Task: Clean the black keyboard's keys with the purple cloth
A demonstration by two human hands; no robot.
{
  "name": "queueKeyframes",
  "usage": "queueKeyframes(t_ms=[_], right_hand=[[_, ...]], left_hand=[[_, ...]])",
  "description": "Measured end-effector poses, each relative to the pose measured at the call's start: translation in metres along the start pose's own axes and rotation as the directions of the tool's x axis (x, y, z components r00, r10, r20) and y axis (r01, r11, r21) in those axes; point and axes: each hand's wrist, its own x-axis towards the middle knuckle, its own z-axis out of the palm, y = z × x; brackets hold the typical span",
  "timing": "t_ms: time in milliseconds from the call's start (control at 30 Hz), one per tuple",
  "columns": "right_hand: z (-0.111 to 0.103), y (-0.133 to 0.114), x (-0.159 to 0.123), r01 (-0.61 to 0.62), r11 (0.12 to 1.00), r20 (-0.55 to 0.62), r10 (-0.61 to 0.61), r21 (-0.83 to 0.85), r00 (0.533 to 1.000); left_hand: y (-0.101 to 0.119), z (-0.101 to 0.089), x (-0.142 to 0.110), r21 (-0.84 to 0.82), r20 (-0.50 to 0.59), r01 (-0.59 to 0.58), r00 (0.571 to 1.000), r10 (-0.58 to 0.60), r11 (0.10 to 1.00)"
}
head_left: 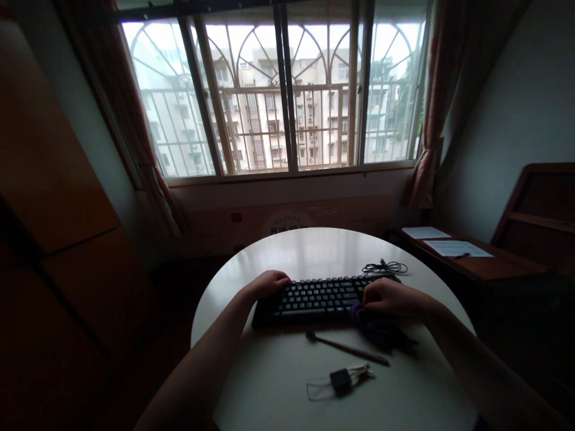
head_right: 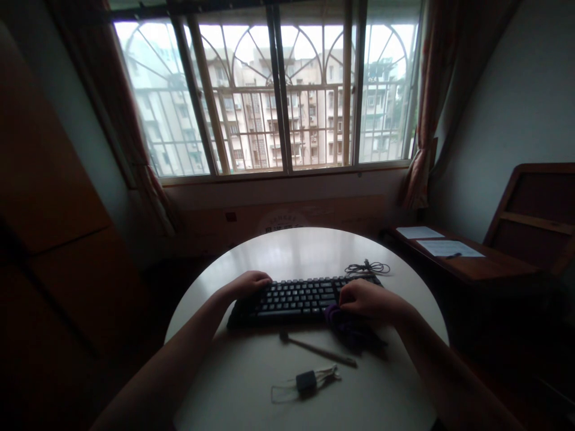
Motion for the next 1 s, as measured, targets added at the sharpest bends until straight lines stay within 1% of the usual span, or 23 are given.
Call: queueKeyframes(t_ms=[233, 433, 567, 700, 767, 833, 900, 933, 967, 1000], right_hand=[[-0.001, 0.000, -0.001, 0.007, 0.999, -0.018, -0.007, -0.039, 1.000], [-0.003, 0.002, -0.002, -0.009, 0.998, -0.018, 0.008, -0.062, 1.000], [-0.002, 0.002, -0.002, 0.015, 0.996, -0.022, -0.017, -0.087, 1.000], [-0.010, 0.003, -0.008, 0.052, 0.995, 0.030, -0.050, -0.086, 0.998], [-0.020, 0.007, -0.017, 0.089, 0.995, 0.018, -0.089, -0.048, 0.996], [-0.032, 0.015, -0.030, 0.134, 0.990, -0.053, -0.132, 0.040, 0.990], [-0.042, 0.026, -0.048, 0.125, 0.969, -0.120, -0.101, 0.213, 0.988], [-0.046, 0.031, -0.057, 0.143, 0.946, -0.169, -0.096, 0.290, 0.981], [-0.049, 0.037, -0.066, 0.157, 0.926, -0.214, -0.085, 0.344, 0.973], [-0.050, 0.042, -0.074, 0.156, 0.910, -0.230, -0.070, 0.384, 0.971]], left_hand=[[0.006, -0.002, -0.003, 0.002, 0.003, 0.004, 1.000, -0.004, 1.000], [0.005, -0.003, -0.002, 0.013, 0.004, -0.013, 1.000, 0.013, 1.000], [0.006, -0.002, -0.003, -0.001, 0.007, 0.003, 1.000, -0.003, 1.000], [0.006, -0.003, -0.003, -0.001, 0.006, 0.004, 1.000, -0.004, 1.000], [0.006, -0.003, -0.002, 0.010, 0.011, -0.001, 1.000, 0.001, 1.000], [0.006, -0.003, -0.001, 0.019, 0.014, -0.001, 1.000, 0.001, 1.000], [0.007, -0.003, -0.002, 0.022, 0.012, 0.001, 1.000, -0.001, 1.000], [0.008, -0.003, -0.002, 0.019, 0.012, 0.002, 1.000, -0.002, 1.000], [0.009, -0.003, -0.002, 0.015, 0.013, 0.004, 1.000, -0.004, 1.000], [0.010, -0.003, -0.003, 0.008, 0.013, 0.007, 1.000, -0.007, 1.000]])
